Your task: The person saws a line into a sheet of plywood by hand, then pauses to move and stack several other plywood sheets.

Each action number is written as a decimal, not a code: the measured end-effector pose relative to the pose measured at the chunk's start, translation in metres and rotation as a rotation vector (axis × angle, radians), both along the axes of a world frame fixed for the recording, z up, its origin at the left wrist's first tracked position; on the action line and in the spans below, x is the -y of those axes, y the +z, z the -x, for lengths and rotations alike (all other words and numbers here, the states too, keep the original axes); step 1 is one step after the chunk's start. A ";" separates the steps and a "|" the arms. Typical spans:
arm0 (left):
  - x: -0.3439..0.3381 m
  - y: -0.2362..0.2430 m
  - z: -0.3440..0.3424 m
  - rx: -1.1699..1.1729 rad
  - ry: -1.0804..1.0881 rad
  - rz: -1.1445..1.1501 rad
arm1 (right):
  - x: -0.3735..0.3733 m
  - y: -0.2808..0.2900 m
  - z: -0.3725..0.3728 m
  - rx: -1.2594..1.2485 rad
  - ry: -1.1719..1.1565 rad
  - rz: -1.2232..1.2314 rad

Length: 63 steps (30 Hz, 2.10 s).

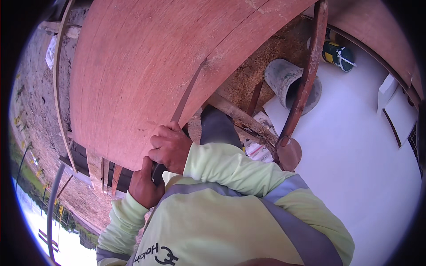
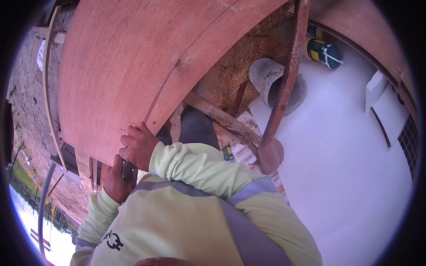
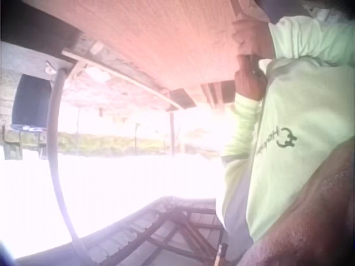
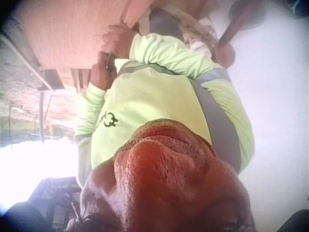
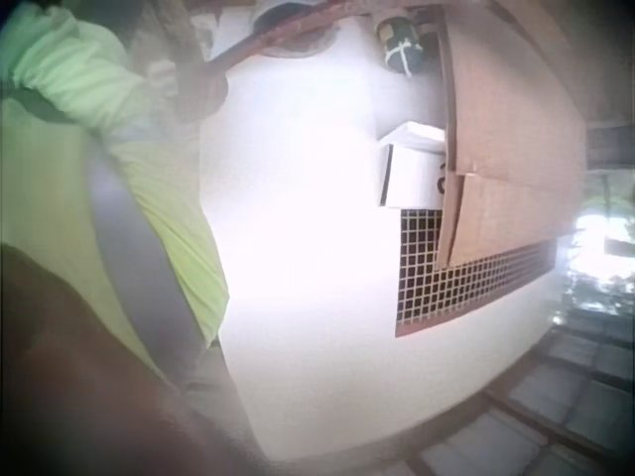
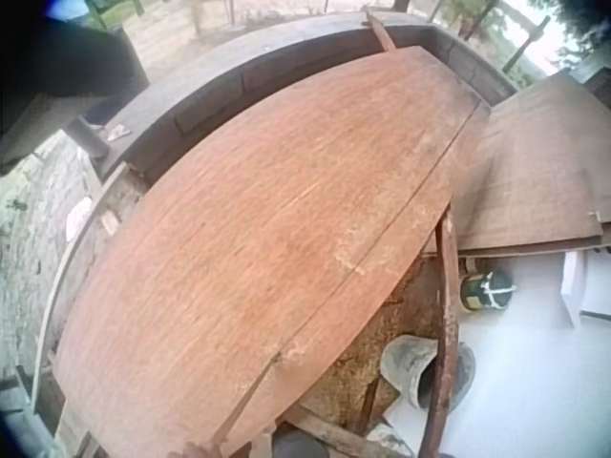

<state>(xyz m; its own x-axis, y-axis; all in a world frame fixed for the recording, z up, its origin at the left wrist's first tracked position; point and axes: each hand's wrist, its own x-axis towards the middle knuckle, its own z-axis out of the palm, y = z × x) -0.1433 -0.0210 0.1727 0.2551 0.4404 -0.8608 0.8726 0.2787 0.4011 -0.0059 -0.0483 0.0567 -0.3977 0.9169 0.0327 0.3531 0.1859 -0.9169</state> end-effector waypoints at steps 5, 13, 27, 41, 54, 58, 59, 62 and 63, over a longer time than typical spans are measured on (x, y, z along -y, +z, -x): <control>-0.067 -0.178 -0.091 0.192 -0.014 -0.255 | -0.095 -0.120 -0.103 0.159 0.034 0.123; 0.020 -0.023 0.014 -0.009 -0.013 -0.022 | 0.012 -0.026 -0.005 0.018 0.017 -0.054; 0.020 -0.045 0.012 0.114 -0.027 -0.181 | -0.004 -0.032 -0.014 0.032 0.041 -0.053; 0.007 -0.117 -0.002 0.150 -0.028 -0.211 | -0.028 -0.088 -0.043 0.175 0.021 -0.057; -0.040 -0.152 -0.050 0.107 -0.043 -0.207 | -0.084 -0.115 -0.084 0.206 0.087 0.182; 0.016 -0.003 0.025 0.137 0.020 -0.134 | 0.000 -0.009 0.002 -0.029 0.011 0.017; 0.024 0.014 0.033 0.085 0.031 -0.073 | 0.013 0.007 0.014 -0.001 0.028 -0.008; 0.013 -0.017 0.013 0.027 0.001 -0.067 | 0.007 -0.012 0.003 -0.042 0.010 0.015; 0.003 -0.051 -0.003 -0.035 -0.058 -0.055 | -0.008 -0.042 -0.017 -0.054 0.007 -0.009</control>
<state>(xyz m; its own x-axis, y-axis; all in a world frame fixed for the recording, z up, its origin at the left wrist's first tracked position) -0.1406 -0.0238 0.1222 0.2518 0.4723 -0.8447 0.9005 0.2054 0.3833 0.0106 -0.0400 0.0147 -0.4012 0.9138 0.0626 0.3017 0.1964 -0.9329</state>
